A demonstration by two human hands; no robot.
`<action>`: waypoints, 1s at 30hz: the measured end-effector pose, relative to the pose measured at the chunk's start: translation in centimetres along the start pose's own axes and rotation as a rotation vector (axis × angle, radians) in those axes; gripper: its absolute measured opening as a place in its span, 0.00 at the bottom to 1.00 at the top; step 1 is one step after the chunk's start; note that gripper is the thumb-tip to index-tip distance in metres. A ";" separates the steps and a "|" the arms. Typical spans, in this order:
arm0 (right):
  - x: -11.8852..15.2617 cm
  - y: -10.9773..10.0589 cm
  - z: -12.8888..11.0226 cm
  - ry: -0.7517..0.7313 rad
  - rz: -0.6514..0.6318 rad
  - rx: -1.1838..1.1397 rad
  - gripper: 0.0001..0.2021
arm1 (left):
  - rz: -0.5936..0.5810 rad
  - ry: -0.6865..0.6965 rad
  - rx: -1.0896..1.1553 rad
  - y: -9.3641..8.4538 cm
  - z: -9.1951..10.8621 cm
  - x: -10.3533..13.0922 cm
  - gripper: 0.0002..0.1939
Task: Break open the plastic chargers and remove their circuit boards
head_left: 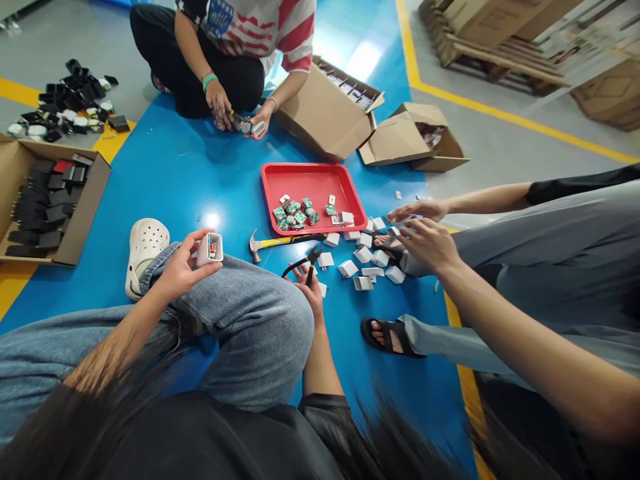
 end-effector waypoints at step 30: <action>1.1 1.7 -16.4 -0.656 -0.679 0.396 0.15 | -0.013 0.454 -0.665 0.7 7.0 1.0 0.24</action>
Point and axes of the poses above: each hand's wrist, its own x-axis away from the middle knuckle, its own y-axis out of the palm, z = x × y, the point moved 4 cm from there along -x, towards the middle knuckle, and after that the axes turned 2 degrees about z, right-handed, at the moved point
